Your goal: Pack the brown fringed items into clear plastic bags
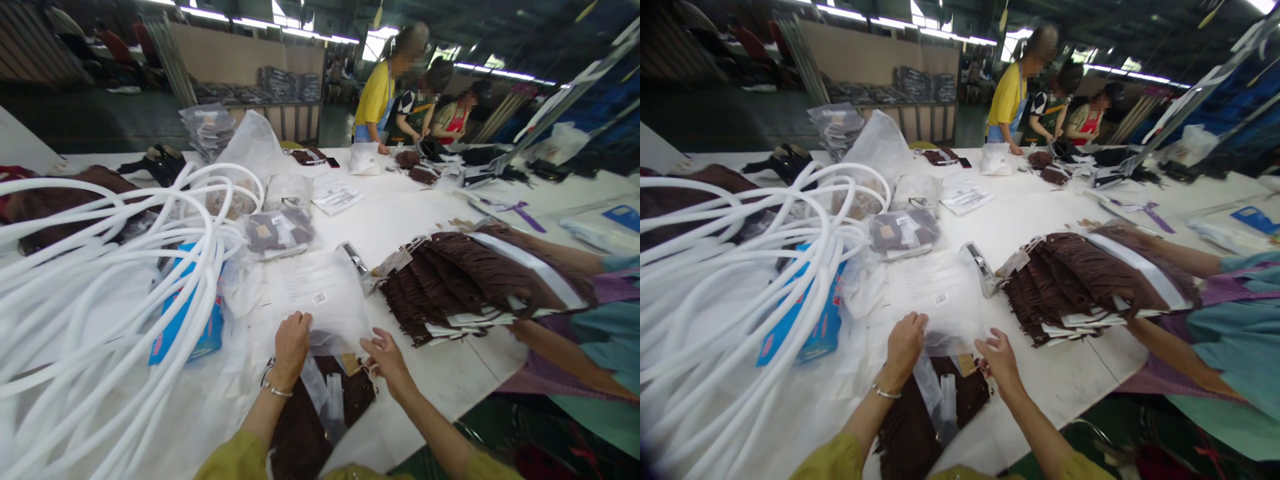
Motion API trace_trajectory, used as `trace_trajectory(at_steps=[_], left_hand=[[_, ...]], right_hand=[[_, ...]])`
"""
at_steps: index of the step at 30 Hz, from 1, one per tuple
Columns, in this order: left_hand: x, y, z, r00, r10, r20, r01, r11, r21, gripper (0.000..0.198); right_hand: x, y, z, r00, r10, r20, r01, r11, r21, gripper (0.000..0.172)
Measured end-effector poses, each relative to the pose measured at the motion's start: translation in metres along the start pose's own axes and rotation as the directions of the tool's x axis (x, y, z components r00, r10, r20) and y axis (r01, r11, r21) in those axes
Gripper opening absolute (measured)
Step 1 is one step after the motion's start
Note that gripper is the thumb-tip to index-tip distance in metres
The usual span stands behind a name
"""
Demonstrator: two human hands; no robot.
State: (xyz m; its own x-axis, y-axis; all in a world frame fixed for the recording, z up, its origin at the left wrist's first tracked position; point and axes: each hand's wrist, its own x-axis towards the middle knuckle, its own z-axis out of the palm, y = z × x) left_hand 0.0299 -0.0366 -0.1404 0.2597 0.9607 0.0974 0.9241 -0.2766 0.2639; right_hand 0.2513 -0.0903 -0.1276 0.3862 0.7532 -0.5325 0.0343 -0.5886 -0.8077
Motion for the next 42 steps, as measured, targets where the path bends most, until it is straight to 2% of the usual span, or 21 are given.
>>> trace_trajectory(at_steps=[2,4,5,7,10,13,17,18,20,22,23,25,28,30,31,32,33,34,36,39,42], left_hand=[[0.002,-0.002,-0.008,0.998,0.051,0.022,-0.052,0.998,0.04,0.026],[0.003,0.004,-0.016,0.993,0.104,0.055,-0.108,0.992,0.06,0.026],[0.004,0.009,-0.019,0.99,0.125,0.07,-0.13,0.989,0.064,0.026],[0.004,0.019,-0.024,0.984,0.148,0.095,-0.155,0.986,0.066,0.027],[0.0,0.022,-0.03,0.985,0.131,0.115,-0.139,0.989,0.057,0.027],[-0.017,0.001,-0.034,0.993,0.027,0.116,-0.033,0.998,0.046,0.031],[-0.044,-0.051,-0.042,0.959,-0.271,0.079,0.27,0.962,0.022,0.024],[-0.047,-0.062,-0.046,0.916,-0.395,0.065,0.399,0.914,-0.07,0.016],[-0.046,-0.081,-0.054,0.772,-0.627,0.1,0.617,0.703,-0.354,0.01],[-0.037,-0.09,-0.066,0.642,-0.744,0.186,0.664,0.419,-0.62,0.014],[-0.031,-0.092,-0.074,0.62,-0.758,0.204,0.629,0.324,-0.707,0.012],[-0.02,-0.089,-0.094,0.621,-0.765,0.17,0.525,0.245,-0.815,0.013],[-0.014,-0.078,-0.127,0.597,-0.801,0.057,0.201,0.081,-0.976,0.016],[-0.019,-0.071,-0.138,0.544,-0.838,-0.047,-0.083,0.002,-0.997,0.024],[-0.023,-0.068,-0.137,0.513,-0.853,-0.099,-0.154,0.022,-0.988,0.028],[-0.029,-0.067,-0.132,0.489,-0.859,-0.152,-0.144,0.092,-0.985,0.028],[-0.035,-0.068,-0.121,0.491,-0.847,-0.206,-0.041,0.213,-0.976,0.024],[-0.041,-0.069,-0.107,0.521,-0.817,-0.247,0.099,0.345,-0.933,0.02],[-0.053,-0.074,-0.07,0.631,-0.73,-0.262,0.321,0.553,-0.769,0.021],[-0.068,-0.077,-0.015,0.761,-0.626,-0.17,0.381,0.643,-0.664,0.028],[-0.081,-0.071,0.02,0.83,-0.553,-0.074,0.391,0.671,-0.63,0.031]], right_hand=[[-0.003,-0.004,-0.009,0.952,-0.282,-0.115,0.233,0.918,-0.321,0.087],[-0.006,-0.011,-0.012,0.83,-0.558,-0.005,0.443,0.665,-0.601,0.09],[-0.006,-0.015,-0.011,0.772,-0.628,0.098,0.51,0.521,-0.684,0.087],[-0.003,-0.022,-0.006,0.721,-0.628,0.293,0.573,0.303,-0.761,0.069],[0.013,-0.032,-0.001,0.769,-0.486,0.415,0.551,0.174,-0.816,0.03],[0.035,-0.045,-0.005,0.849,-0.386,0.361,0.462,0.21,-0.862,0.023],[0.059,-0.069,-0.007,0.882,-0.361,0.303,0.421,0.313,-0.851,0.007],[0.063,-0.075,-0.003,0.884,-0.363,0.295,0.42,0.34,-0.841,0.006],[0.067,-0.09,0.013,0.881,-0.385,0.276,0.433,0.416,-0.8,0.011],[0.067,-0.106,0.033,0.873,-0.426,0.237,0.476,0.644,-0.598,0.016],[0.067,-0.115,0.044,0.873,-0.438,0.214,0.487,0.756,-0.438,0.018],[0.063,-0.134,0.06,0.879,-0.437,0.19,0.465,0.875,-0.136,0.021],[0.055,-0.155,0.067,0.867,-0.399,0.299,0.363,0.916,0.17,0.028],[0.05,-0.159,0.064,0.836,-0.333,0.437,0.143,0.9,0.412,0.037],[0.05,-0.157,0.062,0.813,-0.293,0.503,0.019,0.877,0.479,0.04],[0.051,-0.15,0.06,0.793,-0.253,0.554,-0.074,0.863,0.5,0.043],[0.053,-0.141,0.06,0.781,-0.219,0.585,-0.115,0.87,0.479,0.043],[0.057,-0.129,0.061,0.773,-0.197,0.603,-0.117,0.89,0.441,0.041],[0.069,-0.1,0.064,0.755,-0.207,0.622,-0.021,0.941,0.338,0.036],[0.092,-0.053,0.071,0.75,-0.258,0.609,0.261,0.961,0.086,0.025],[0.111,-0.018,0.073,0.772,-0.254,0.582,0.379,0.92,-0.101,0.02]])
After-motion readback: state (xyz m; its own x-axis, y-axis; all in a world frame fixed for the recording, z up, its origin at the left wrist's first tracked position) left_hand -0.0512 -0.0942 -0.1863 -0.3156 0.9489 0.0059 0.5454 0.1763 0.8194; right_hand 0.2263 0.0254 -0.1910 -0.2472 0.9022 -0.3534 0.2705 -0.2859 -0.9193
